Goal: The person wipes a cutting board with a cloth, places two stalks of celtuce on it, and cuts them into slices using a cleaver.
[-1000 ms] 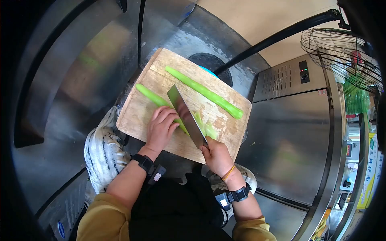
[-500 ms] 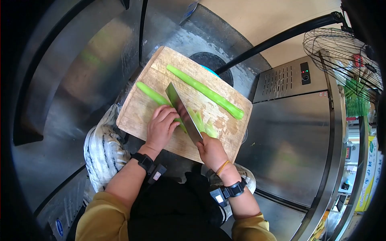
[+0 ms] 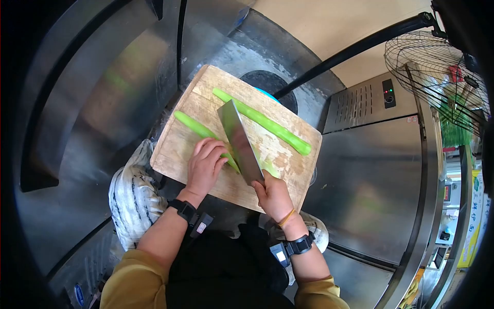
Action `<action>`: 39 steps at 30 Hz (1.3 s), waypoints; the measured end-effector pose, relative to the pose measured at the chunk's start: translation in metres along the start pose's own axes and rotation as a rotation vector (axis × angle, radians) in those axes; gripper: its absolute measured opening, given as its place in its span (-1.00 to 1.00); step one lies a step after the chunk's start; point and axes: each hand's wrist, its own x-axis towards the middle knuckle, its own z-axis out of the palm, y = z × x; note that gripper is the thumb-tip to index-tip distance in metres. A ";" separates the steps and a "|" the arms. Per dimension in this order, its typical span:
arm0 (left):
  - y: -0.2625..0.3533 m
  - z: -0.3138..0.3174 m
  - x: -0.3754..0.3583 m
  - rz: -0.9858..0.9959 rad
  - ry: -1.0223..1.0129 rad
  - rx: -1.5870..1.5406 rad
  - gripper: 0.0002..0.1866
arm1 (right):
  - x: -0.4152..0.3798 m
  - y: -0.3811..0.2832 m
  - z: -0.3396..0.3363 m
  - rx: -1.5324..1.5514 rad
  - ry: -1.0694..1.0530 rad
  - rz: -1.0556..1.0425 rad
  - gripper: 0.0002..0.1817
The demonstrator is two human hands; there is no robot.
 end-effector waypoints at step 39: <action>-0.002 -0.021 0.016 -0.034 -0.130 0.213 -0.59 | 0.006 0.036 0.022 0.062 -0.029 0.067 -0.76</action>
